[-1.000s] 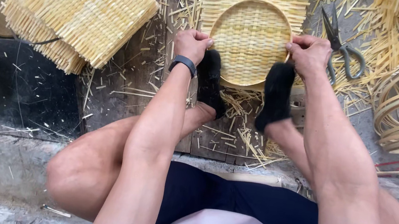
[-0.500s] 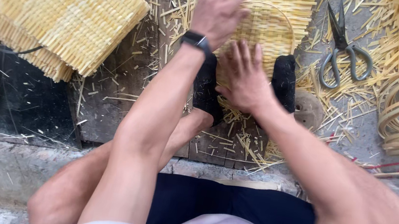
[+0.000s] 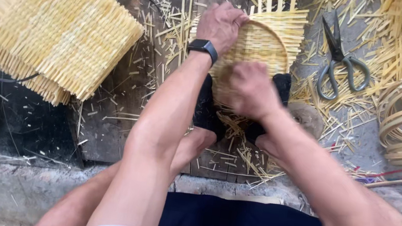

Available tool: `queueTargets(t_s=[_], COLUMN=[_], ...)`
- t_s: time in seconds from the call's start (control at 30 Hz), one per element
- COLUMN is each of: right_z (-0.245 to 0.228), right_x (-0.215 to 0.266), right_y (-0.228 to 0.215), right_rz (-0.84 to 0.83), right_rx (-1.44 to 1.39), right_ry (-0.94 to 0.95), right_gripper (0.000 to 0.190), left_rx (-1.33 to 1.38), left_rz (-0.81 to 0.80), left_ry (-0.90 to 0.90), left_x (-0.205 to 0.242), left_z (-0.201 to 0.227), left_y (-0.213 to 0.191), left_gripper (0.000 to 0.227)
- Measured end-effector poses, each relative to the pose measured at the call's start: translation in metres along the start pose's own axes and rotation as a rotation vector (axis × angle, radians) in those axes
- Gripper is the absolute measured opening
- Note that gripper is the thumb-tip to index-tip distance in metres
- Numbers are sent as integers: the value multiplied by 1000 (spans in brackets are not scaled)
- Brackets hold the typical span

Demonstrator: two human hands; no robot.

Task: The person weaves a round bamboo basket by placing a circular frame over a woven mat, securing it, and trimming excess strands with shears. They repeat this process for multiple baskets, stacking finished pieces nearby.

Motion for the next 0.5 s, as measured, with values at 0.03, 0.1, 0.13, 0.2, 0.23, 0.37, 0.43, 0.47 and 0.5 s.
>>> queueTargets(t_s=[0.03, 0.1, 0.13, 0.2, 0.23, 0.37, 0.43, 0.47, 0.5], right_z=[21, 47, 60, 80, 92, 129, 142, 143, 139], right_x=[-6, -27, -39, -56, -61, -62, -63, -60, -59], right_y=[-24, -54, -68, -59, -51, -30, -23, -20, -16], right_rz=[96, 326, 462, 343, 269, 313, 280, 268, 256], right_rx=[-30, 76, 214, -212, -426, -676, -928, -923, -918], right_ry=[-40, -129, -176, 244, 449, 454, 563, 595, 626], right_gripper=[50, 36, 35, 20, 19, 24, 24, 28, 32], left_rx=[25, 70, 101, 161, 187, 351, 437, 472, 508], left_rz=[43, 131, 91, 11, -106, -386, -390, -391, -392], left_ry=[44, 126, 116, 93, 6, -228, -235, -208, -182], left_x=[0, -2, -5, -3, -5, -13, -22, -28, -28], left_z=[-1, -4, -3, -1, -2, -9, -19, -23, -24], left_y=[-2, -10, -14, -25, -29, -22, -11, -6, -1], left_gripper=[26, 23, 23, 22, 23, 25, 27, 28, 29])
Point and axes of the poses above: each hand's wrist, its own x-axis away from the middle knuckle, its own y-axis out of the palm, z = x × y, the point moved 2 cm from there along -x, towards the middle knuckle, and after that the axes turned 13 degrees about -x, right-handed, at the moved point
